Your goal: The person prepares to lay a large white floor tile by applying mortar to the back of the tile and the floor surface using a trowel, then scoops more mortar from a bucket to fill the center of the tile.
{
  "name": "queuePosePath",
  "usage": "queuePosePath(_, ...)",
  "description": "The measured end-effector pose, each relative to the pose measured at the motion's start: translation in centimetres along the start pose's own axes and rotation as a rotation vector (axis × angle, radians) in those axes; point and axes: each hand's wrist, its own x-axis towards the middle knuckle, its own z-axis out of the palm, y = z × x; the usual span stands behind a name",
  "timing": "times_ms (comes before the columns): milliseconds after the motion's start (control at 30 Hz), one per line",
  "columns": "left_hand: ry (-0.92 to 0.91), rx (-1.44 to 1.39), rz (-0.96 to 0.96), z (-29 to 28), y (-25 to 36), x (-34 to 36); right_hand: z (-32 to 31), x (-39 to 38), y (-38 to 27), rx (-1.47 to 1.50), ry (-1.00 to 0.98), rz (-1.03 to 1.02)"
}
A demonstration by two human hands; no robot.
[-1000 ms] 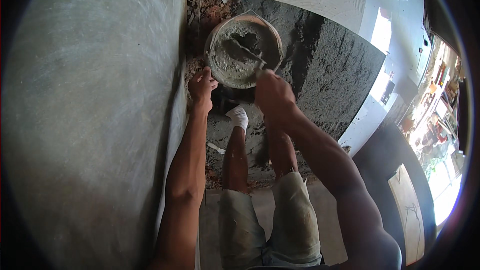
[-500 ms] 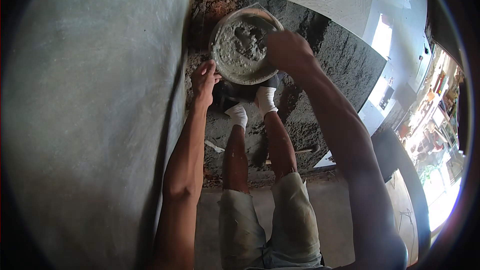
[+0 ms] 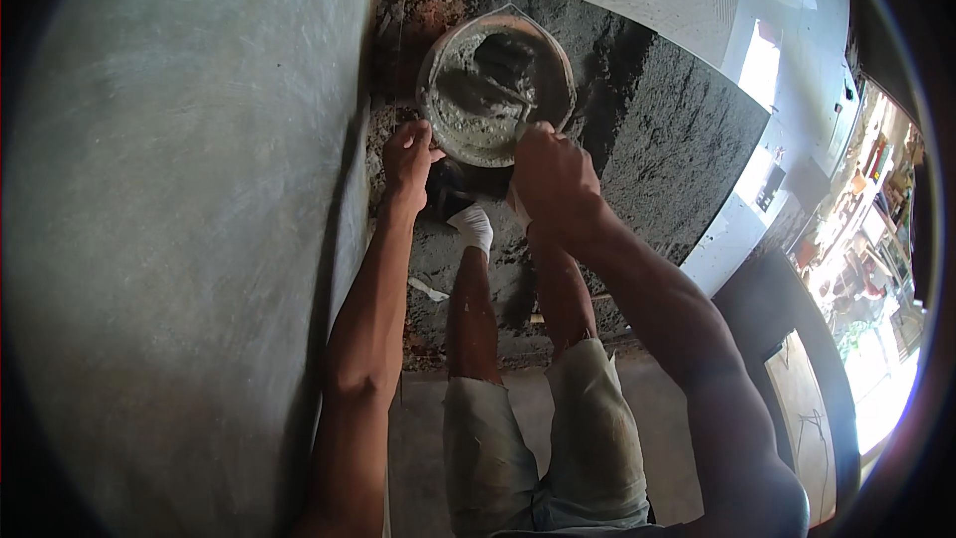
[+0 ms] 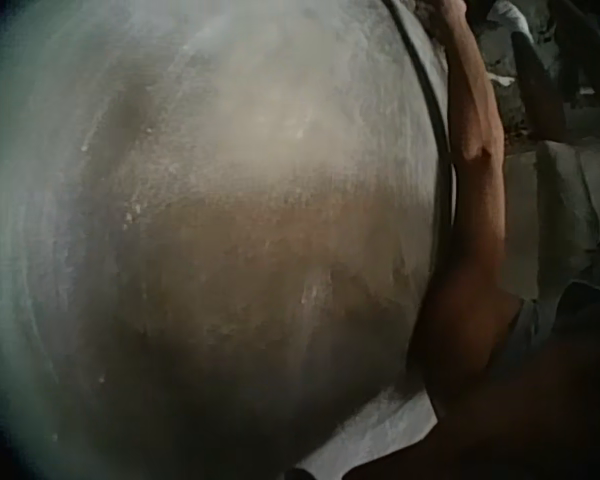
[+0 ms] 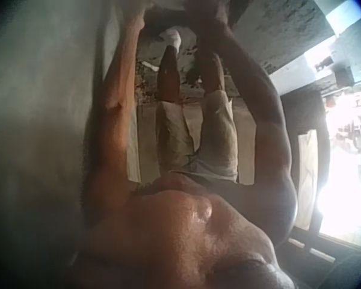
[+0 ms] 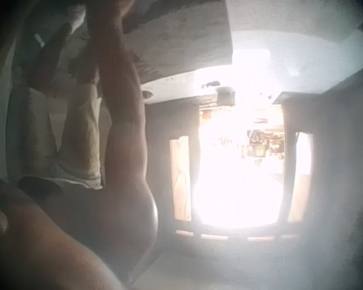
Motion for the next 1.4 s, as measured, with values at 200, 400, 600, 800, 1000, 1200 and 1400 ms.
queuePosePath(200, 0.004, 0.028, -0.028, 1.4, -1.1, 0.9, 2.4, 3.0, 2.1, -0.08, -0.131, -0.103)
queuePosePath(400, 0.015, 0.057, -0.012, -0.2, -0.1, -0.2, -4.8, -4.2, 4.7, 0.375, -0.149, 0.136)
queuePosePath(600, -0.048, 0.06, -0.074, 1.6, -1.0, -0.2, -1.4, 3.8, 6.5, 0.33, -0.15, 0.222)
queuePosePath(800, 0.039, 0.059, -0.157, 1.7, -1.0, -1.6, 3.8, 1.7, 4.3, 0.192, 0.062, 0.112)
queuePosePath(1000, 0.033, 0.03, -0.129, 3.6, 0.0, -1.4, 2.7, 1.2, 3.0, 0.267, 0.052, 0.145)
queuePosePath(1200, 0.049, 0.032, -0.176, 5.4, -1.1, -2.5, 2.7, 2.2, 3.5, 0.161, -0.079, 0.014)
queuePosePath(1400, 0.007, -0.004, -0.167, 6.4, -0.3, -2.0, 2.3, 1.9, 4.2, 0.253, 0.022, 0.057)
